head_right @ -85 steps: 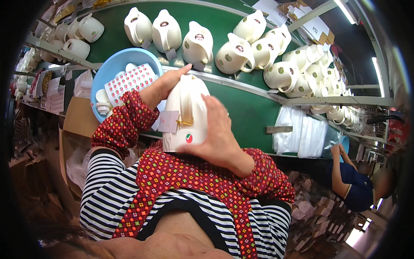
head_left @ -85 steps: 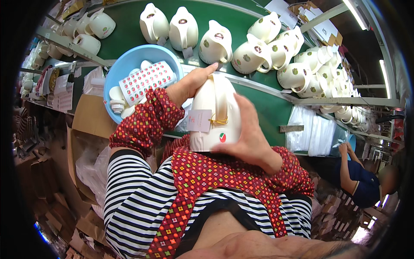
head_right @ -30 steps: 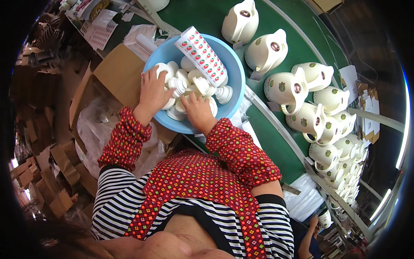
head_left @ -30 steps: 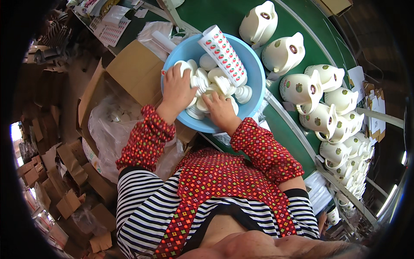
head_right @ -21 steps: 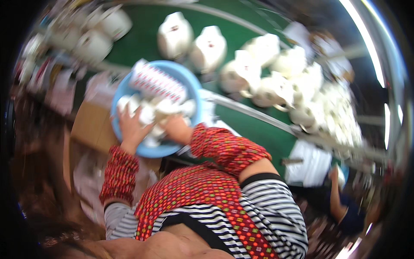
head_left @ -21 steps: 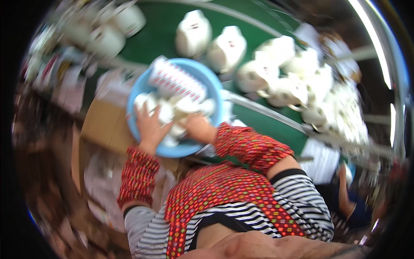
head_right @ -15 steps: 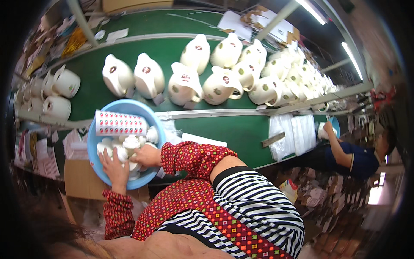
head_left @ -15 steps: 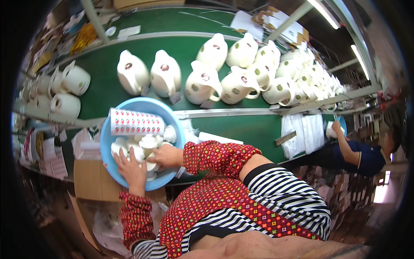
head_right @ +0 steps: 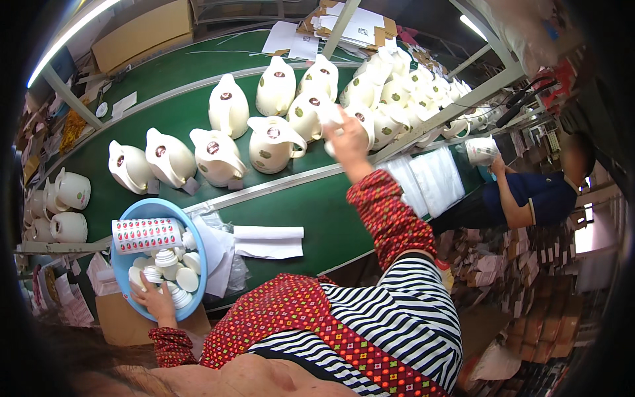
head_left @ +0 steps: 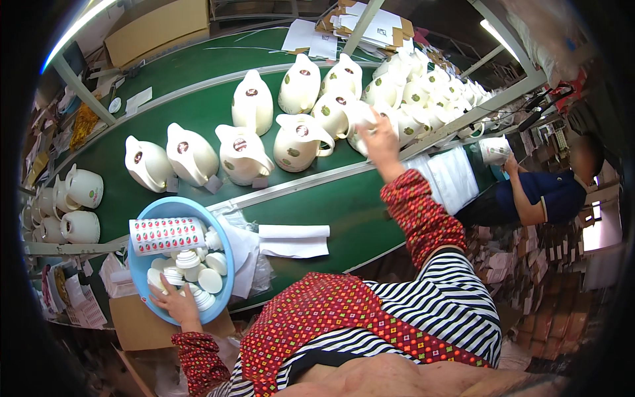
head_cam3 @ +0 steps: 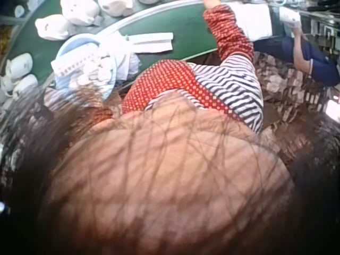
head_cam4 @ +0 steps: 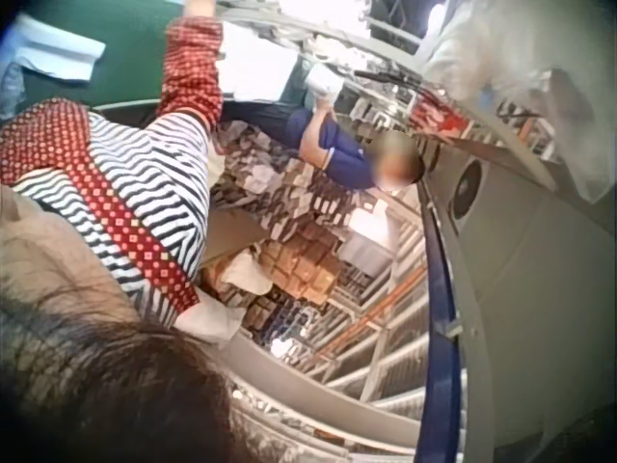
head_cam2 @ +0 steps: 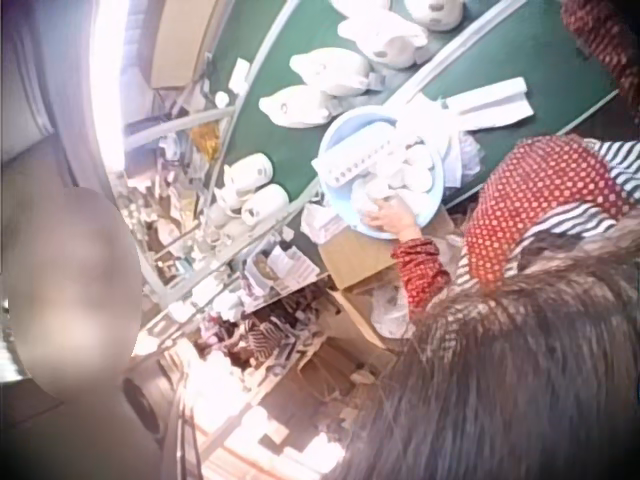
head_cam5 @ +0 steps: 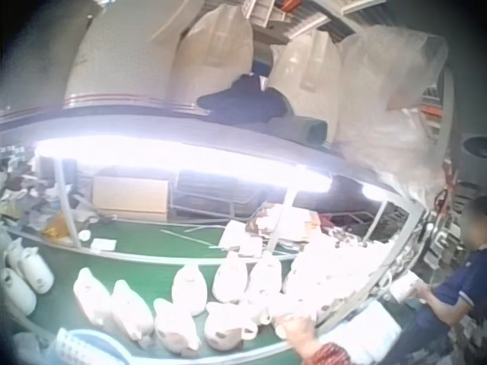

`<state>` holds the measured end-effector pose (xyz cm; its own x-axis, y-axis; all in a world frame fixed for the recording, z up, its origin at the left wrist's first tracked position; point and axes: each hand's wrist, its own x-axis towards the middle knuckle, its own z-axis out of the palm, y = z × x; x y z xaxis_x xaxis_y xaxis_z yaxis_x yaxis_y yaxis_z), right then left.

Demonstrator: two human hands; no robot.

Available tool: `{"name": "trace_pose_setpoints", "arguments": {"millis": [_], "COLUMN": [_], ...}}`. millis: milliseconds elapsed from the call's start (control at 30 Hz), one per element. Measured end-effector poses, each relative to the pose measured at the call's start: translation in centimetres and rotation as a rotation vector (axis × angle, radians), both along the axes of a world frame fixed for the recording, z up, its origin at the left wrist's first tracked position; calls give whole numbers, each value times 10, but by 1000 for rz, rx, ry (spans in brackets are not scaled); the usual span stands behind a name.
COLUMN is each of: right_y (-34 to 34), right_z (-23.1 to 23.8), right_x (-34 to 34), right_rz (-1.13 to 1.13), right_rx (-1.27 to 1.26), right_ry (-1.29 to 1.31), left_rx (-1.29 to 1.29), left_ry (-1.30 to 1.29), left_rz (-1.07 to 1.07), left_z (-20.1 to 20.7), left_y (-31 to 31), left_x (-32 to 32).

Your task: The person assembles white ceramic kettles by attaching lids and applying decorative stickers. They pick up each kettle, place a lid on top, and then affix a sticker to the body before setting the finished unit aside on the conveyor.

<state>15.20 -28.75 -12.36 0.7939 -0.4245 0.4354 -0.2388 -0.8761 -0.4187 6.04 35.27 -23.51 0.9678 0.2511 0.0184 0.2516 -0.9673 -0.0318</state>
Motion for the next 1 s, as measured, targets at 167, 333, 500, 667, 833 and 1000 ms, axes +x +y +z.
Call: {"name": "trace_pose_setpoints", "arguments": {"millis": [167, 333, 500, 667, 833, 1000], "right_y": [-137, -138, -135, -121, -124, -134], "right_z": [-20, -13, 5, -12, -29, -56], "right_x": [10, 24, 71, 169, 177, 188], "right_rz": [-303, -256, 205, 236, 202, 389], "right_rx": [-270, -307, -157, 1688, 1896, 1400], "right_ry": [473, 687, 42, -54, -89, -172], "left_rx": [-23, 53, 133, 115, -21, -108], "left_ry": [-16, -15, -102, -69, -32, -132], "left_rz": [154, 227, 298, 285, 217, 82], "left_z": [-15, -12, -41, -39, -28, -31], "left_y": [-1, -11, -7, 5, 26, 47], "left_x": [13, 14, 10, 19, 29, 28]}}
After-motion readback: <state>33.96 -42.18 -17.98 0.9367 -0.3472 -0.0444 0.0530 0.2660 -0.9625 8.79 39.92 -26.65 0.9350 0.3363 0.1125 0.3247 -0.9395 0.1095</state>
